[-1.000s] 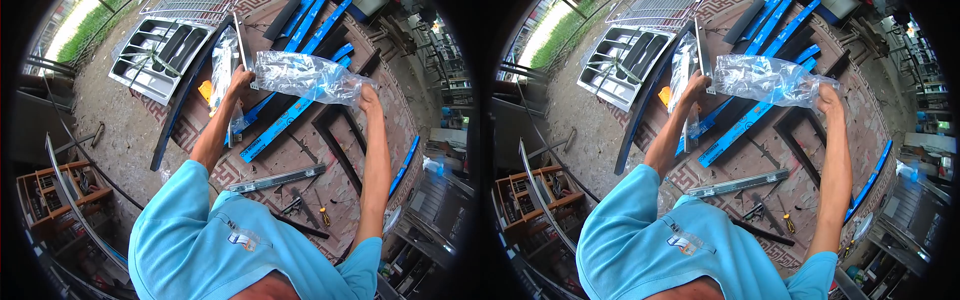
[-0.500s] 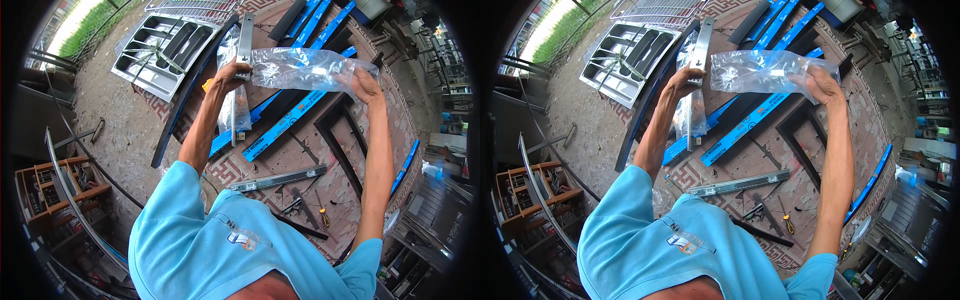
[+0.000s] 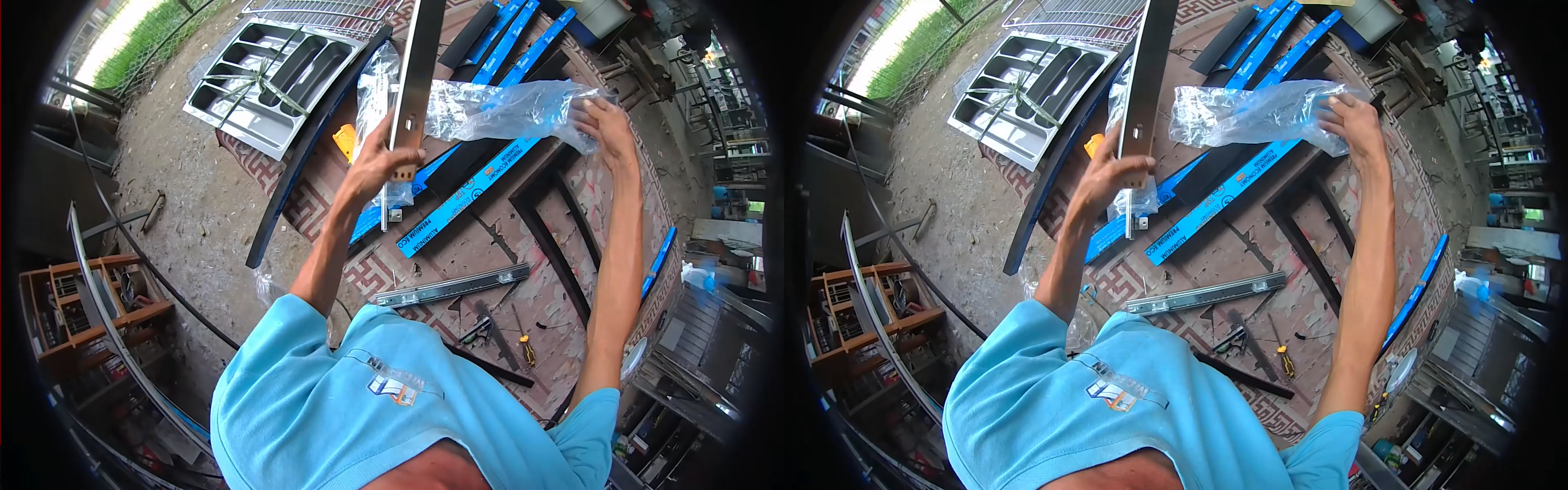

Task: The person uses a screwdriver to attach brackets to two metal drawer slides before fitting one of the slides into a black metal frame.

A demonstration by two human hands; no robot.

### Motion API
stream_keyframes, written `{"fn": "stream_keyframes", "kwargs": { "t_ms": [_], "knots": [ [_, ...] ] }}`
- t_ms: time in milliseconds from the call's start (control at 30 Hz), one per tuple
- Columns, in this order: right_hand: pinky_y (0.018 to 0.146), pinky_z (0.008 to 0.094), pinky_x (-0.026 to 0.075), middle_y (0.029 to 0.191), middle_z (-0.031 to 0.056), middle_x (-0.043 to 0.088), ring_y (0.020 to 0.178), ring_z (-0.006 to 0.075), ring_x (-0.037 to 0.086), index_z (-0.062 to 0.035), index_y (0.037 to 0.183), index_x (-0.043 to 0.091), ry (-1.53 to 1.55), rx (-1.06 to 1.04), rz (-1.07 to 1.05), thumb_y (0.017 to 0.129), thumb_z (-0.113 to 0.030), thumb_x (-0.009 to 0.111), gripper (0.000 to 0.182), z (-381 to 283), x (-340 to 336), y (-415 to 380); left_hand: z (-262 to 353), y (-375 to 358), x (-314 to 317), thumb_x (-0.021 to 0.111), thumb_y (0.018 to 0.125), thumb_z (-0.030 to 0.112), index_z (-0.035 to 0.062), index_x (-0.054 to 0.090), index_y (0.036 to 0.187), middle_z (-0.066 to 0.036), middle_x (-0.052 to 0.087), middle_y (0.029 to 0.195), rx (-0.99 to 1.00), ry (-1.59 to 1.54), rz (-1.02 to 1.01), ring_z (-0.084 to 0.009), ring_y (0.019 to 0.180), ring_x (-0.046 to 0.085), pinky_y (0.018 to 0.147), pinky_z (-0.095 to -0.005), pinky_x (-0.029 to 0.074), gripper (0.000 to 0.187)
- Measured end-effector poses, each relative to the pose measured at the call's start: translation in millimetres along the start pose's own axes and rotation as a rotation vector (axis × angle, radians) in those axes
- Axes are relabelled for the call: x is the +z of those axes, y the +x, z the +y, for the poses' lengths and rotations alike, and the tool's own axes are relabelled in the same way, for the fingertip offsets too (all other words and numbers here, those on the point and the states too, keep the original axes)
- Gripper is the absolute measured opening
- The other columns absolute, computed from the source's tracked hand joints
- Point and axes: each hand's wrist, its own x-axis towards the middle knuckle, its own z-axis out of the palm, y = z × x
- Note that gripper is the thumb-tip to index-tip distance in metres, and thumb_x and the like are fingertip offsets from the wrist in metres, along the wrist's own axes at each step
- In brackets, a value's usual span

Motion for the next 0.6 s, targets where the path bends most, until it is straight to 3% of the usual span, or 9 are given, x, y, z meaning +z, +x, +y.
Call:
{"fn": "stream_keyframes", "kwargs": {
  "t_ms": [67,167,233,267,300,367,467,533,600],
  "knots": [
    [0.078,0.03,0.049,0.105,0.0161,0.061,0.094,0.0226,0.061,0.0058,0.118,0.052,-0.335,-0.196,0.225,0.089,-0.016,0.054,0.036,-4.6,6.4,-35.2,-9.1,-19.9,12.6,0.065,0.074,0.005,0.0087,0.034,0.136,-0.012,0.056,0.102,-0.082,-0.139,-0.122,-0.0165,0.092,0.056,0.074,-0.0298,0.049,0.07],
    [0.082,0.0319,0.048,0.107,0.0163,0.059,0.097,0.0229,0.059,0.0055,0.123,0.048,-0.295,-0.327,0.409,0.089,-0.022,0.055,0.044,-7.8,38.3,-112.5,-37.6,-63.3,48.6,0.055,0.072,-0.007,0.0148,0.035,0.138,-0.01,0.04,0.103,0.293,0.097,-0.147,-0.0179,0.083,0.052,0.07,-0.0283,0.049,0.073],
    [0.085,0.035,0.047,0.113,0.0157,0.056,0.101,0.0236,0.057,0.0031,0.13,0.041,0.182,-0.189,0.201,0.089,-0.027,0.057,0.053,12.5,61.5,-160.0,-42.5,-102.8,75.8,0.054,0.065,-0.011,0.0238,0.039,0.137,-0.012,0.036,0.108,0.094,0.025,-0.206,-0.0213,0.096,0.044,0.082,-0.0332,0.044,0.081],
    [0.089,0.0404,0.045,0.121,0.0166,0.05,0.107,0.0267,0.054,-0.0012,0.138,0.028,0.381,-0.154,0.016,0.088,-0.033,0.058,0.066,29.9,66.9,-178.6,-55.8,-115.1,86.4,0.054,0.062,-0.012,0.0231,0.043,0.135,-0.013,0.035,0.109,0.293,0.172,-0.204,-0.024,0.098,0.043,0.086,-0.0342,0.042,0.082],
    [0.091,0.0442,0.043,0.126,0.0168,0.046,0.112,0.0296,0.05,-0.0076,0.141,0.02,0.507,-0.099,-0.062,0.083,-0.043,0.06,0.079,50.1,75.7,-193.3,-62.2,-124.4,96.0,0.054,0.063,-0.013,0.0235,0.047,0.132,-0.011,0.035,0.111,0.446,0.283,-0.196,-0.0231,0.093,0.048,0.075,-0.0307,0.047,0.078],
    [0.095,0.0506,0.039,0.128,0.0174,0.044,0.117,0.033,0.046,-0.0131,0.14,0.023,0.834,-0.046,-0.22,0.075,-0.056,0.061,0.087,77.9,75.2,-222.5,-77.4,-136.2,104.6,0.061,0.066,-0.008,0.0273,0.038,0.137,-0.016,0.035,0.116,0.301,0.245,-0.424,-0.0298,0.09,0.052,0.073,-0.0369,0.049,0.082],
    [0.1,0.0473,0.035,0.125,0.016,0.046,0.117,0.0328,0.046,-0.0119,0.139,0.025,1.037,-0.122,0.088,0.082,-0.042,0.062,0.074,117.0,70.0,-267.6,-91.7,-135.7,108.0,0.067,0.067,0.0,0.0283,0.028,0.14,-0.019,0.038,0.118,0.262,0.396,-0.573,-0.0359,0.09,0.054,0.074,-0.0429,0.048,0.088],
    [0.101,0.0456,0.034,0.116,0.0142,0.052,0.112,0.0305,0.049,-0.0109,0.132,0.036,1.003,0.144,0.367,0.088,-0.027,0.058,0.052,145.8,69.9,-286.6,-94.4,-132.5,104.2,0.069,0.066,0.004,0.028,0.021,0.142,-0.019,0.039,0.119,0.307,0.505,-0.677,-0.0388,0.089,0.055,0.075,-0.0458,0.047,0.093],
    [0.097,0.0423,0.038,0.101,0.0128,0.055,0.105,0.029,0.051,-0.0074,0.113,0.049,1.15,0.254,0.542,0.089,-0.011,0.053,0.025,202.4,68.3,-300.7,-91.8,-126.5,102.0,0.07,0.075,0.031,0.0224,0.023,0.142,-0.019,0.042,0.118,0.123,0.42,-0.859,-0.0367,0.086,0.057,0.071,-0.044,0.048,0.082]
  ]
}}
